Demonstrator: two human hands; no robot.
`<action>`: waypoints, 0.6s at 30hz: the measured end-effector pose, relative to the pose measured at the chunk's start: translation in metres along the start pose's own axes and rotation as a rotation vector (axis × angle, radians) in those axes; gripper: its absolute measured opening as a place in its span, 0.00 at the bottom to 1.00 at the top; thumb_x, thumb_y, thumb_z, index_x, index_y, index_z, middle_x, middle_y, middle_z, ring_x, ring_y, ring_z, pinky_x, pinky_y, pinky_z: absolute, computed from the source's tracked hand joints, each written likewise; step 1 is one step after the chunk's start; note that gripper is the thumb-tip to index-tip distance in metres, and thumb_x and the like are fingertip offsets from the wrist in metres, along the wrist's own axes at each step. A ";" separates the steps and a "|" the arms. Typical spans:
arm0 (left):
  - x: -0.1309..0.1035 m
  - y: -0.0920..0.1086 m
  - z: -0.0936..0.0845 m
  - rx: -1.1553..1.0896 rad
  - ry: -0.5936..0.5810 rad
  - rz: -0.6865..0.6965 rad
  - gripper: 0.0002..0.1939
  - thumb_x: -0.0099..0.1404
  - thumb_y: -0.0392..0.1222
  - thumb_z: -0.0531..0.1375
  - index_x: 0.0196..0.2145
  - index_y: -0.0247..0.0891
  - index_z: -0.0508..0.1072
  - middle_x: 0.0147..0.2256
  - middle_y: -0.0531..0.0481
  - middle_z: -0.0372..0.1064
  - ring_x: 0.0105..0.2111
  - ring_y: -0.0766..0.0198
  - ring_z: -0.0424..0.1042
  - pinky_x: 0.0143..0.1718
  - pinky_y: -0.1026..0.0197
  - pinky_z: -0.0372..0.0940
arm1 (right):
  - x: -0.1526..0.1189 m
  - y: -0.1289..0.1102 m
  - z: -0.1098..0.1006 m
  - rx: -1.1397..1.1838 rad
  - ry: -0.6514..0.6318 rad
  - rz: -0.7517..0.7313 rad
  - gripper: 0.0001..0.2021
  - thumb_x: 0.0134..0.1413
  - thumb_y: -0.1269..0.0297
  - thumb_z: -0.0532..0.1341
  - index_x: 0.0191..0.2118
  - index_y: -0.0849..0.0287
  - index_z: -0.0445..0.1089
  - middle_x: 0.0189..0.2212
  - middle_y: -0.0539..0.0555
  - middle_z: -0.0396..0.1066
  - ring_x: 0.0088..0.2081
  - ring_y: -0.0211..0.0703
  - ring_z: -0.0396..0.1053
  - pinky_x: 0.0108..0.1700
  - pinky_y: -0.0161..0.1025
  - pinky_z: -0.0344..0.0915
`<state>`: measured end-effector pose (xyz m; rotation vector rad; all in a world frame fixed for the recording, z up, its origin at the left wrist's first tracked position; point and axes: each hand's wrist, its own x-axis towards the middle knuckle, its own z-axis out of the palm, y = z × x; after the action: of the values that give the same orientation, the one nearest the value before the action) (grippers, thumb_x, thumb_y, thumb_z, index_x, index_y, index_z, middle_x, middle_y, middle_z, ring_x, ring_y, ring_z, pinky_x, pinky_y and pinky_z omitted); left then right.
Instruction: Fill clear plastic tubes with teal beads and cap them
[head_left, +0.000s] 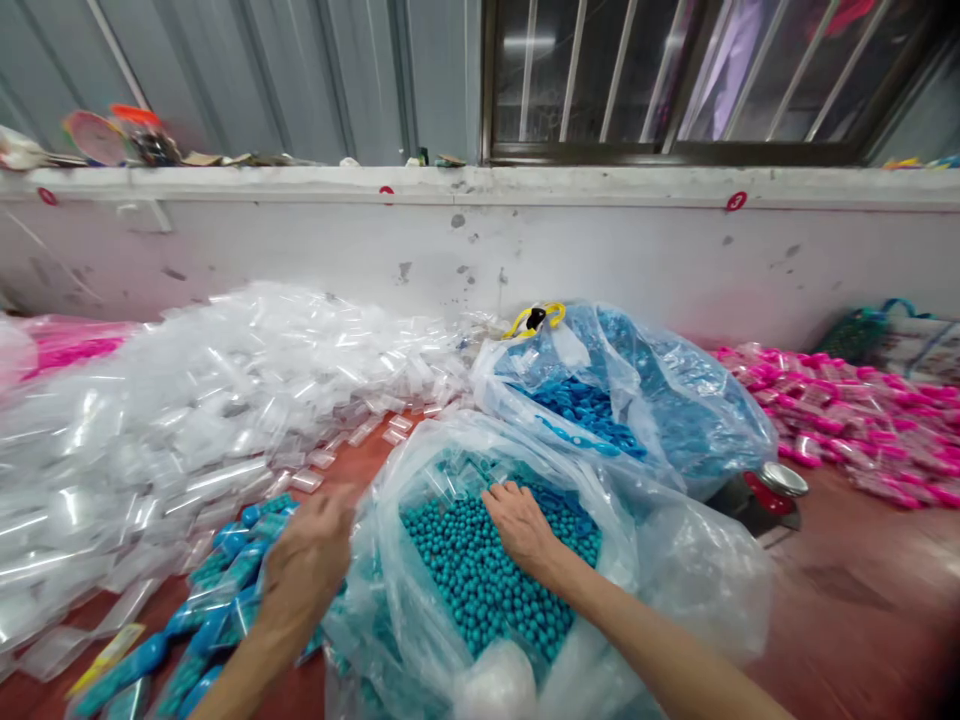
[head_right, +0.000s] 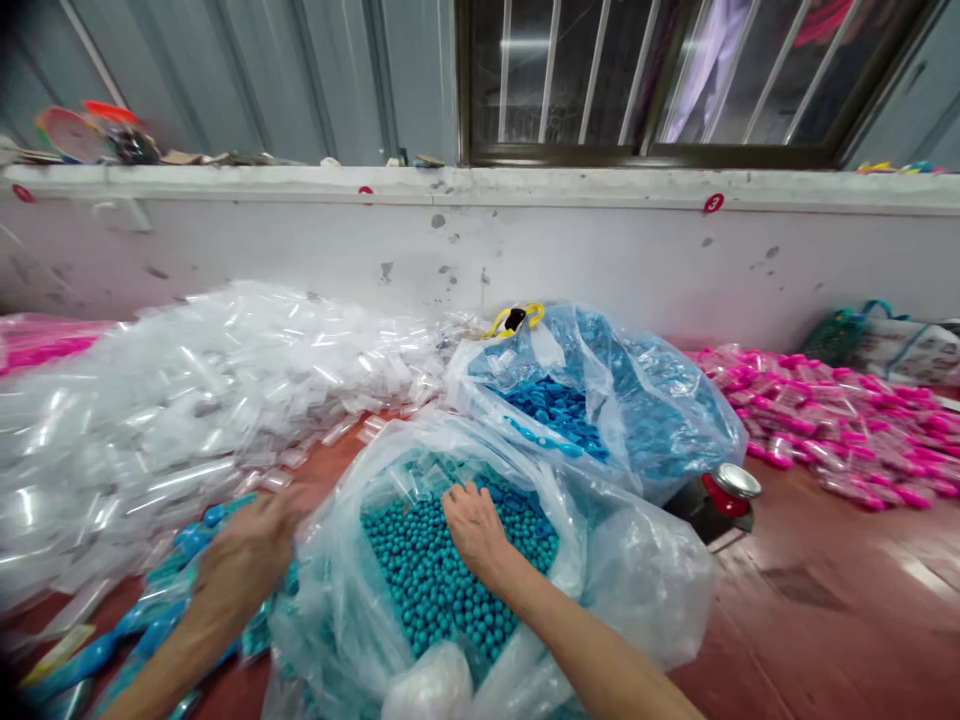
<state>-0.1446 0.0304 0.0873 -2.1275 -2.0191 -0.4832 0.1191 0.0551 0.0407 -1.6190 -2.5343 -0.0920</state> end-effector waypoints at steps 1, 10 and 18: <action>0.004 0.013 0.007 -0.010 -0.042 0.079 0.16 0.63 0.37 0.45 0.44 0.38 0.67 0.35 0.45 0.69 0.35 0.61 0.68 0.38 0.61 0.60 | 0.006 -0.001 0.003 -0.018 -0.005 0.004 0.12 0.54 0.77 0.47 0.39 0.60 0.65 0.38 0.58 0.67 0.42 0.48 0.61 0.39 0.42 0.57; 0.048 0.064 0.077 0.156 -0.082 0.451 0.16 0.61 0.31 0.48 0.44 0.42 0.66 0.45 0.45 0.64 0.45 0.57 0.63 0.42 0.57 0.61 | 0.039 -0.033 0.006 0.060 0.019 0.077 0.08 0.56 0.70 0.50 0.38 0.60 0.65 0.37 0.56 0.66 0.41 0.46 0.62 0.39 0.40 0.58; 0.045 0.041 0.115 0.108 -0.034 0.583 0.19 0.62 0.30 0.45 0.49 0.40 0.63 0.49 0.45 0.63 0.51 0.56 0.59 0.49 0.53 0.56 | 0.049 -0.041 0.019 0.080 0.012 0.099 0.13 0.57 0.75 0.46 0.42 0.61 0.64 0.39 0.58 0.66 0.42 0.48 0.62 0.40 0.42 0.60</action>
<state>-0.0889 0.1092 -0.0004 -2.5074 -1.2973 -0.2373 0.0599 0.0839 0.0301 -1.7037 -2.4113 0.0096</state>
